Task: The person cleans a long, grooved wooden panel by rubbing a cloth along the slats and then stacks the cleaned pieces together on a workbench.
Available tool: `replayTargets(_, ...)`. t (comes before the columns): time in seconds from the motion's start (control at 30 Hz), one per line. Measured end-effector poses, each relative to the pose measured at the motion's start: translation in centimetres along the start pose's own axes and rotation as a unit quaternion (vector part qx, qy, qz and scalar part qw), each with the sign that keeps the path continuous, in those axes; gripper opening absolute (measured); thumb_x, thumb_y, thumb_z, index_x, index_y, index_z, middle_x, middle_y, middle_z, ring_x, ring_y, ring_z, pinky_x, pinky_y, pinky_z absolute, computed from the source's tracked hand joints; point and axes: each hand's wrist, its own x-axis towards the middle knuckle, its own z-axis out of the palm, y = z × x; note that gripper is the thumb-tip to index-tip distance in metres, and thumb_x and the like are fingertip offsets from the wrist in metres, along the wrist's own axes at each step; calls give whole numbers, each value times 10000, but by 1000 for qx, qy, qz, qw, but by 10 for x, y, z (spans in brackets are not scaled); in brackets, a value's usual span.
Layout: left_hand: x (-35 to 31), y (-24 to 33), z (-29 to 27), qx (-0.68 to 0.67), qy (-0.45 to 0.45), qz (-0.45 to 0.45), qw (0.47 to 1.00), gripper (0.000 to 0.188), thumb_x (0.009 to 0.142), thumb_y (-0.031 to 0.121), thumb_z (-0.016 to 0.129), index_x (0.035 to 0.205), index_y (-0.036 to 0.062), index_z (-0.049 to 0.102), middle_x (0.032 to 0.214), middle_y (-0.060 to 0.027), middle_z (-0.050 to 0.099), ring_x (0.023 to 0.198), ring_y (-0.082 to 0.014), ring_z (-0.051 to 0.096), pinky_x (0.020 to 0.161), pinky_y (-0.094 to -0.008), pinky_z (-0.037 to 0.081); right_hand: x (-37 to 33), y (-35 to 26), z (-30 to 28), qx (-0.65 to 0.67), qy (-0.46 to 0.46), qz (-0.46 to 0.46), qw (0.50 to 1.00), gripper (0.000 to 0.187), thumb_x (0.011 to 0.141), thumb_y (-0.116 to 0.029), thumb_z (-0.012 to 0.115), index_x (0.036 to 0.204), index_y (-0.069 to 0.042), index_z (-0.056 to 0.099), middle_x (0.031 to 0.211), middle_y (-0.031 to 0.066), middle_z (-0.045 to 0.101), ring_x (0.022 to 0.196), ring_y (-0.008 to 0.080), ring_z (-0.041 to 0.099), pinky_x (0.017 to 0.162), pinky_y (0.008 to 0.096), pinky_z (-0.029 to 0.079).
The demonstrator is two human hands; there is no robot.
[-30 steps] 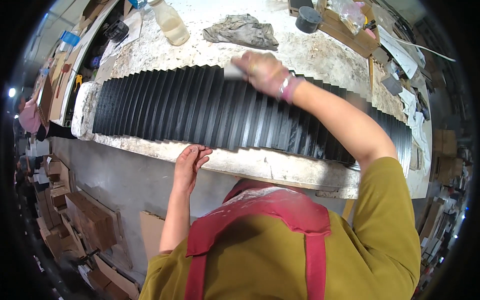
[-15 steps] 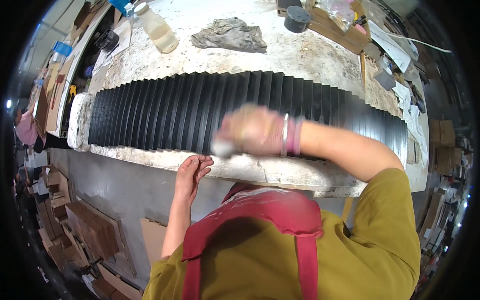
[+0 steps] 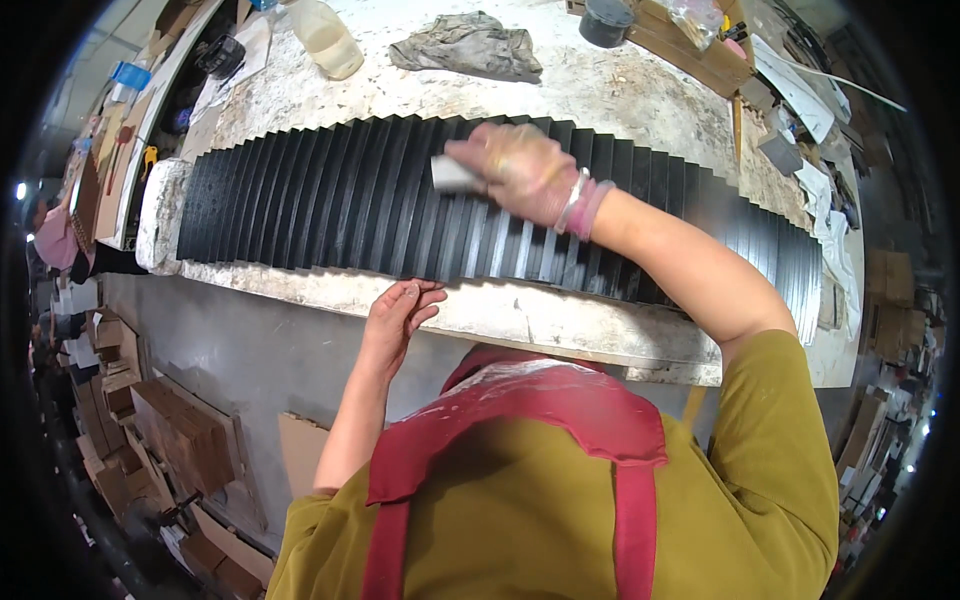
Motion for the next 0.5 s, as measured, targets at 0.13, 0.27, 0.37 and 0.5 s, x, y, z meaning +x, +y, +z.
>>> replayTargets(0.13, 3, -5, -6, -23, -6, 2, 1000, 241, 1020, 173, 496, 1114, -25, 597, 1086, -131, 662, 1018, -194, 658, 838, -270, 549, -30, -65, 3, 88, -133, -104, 982, 299, 762, -92, 670, 1055, -115, 616, 844, 74, 619, 786, 250, 653, 698, 399, 539)
replayTargets(0.27, -1, -7, -6, -25, -4, 3, 1000, 255, 1020, 182, 493, 1122, -35, 581, 1100, -149, 657, 1027, -201, 658, 832, -264, 553, -5, -34, -31, 46, -37, -122, 991, 332, 822, -136, 670, 1151, -117, 628, 876, 75, 632, 837, 258, 664, 757, 386, 546)
replayTargets(0.37, 0, -1, 10, -15, -26, -14, 999, 246, 1020, 171, 489, 1121, -38, 570, 1134, -160, 640, 1030, -212, 661, 831, -269, 564, 2, 63, -21, 11, -4, 67, 998, 257, 916, -149, 611, 1172, -148, 622, 968, 83, 660, 885, 259, 664, 788, 361, 559)
replayTargets(0.5, 2, -10, 7, -32, 10, -2, 999, 223, 1018, 166, 491, 1093, -25, 578, 1110, -147, 650, 1036, -219, 663, 826, -279, 570, -24, 17, -22, -1, -109, -25, 994, 263, 859, -165, 672, 1121, -152, 653, 948, 64, 662, 882, 226, 669, 778, 355, 559)
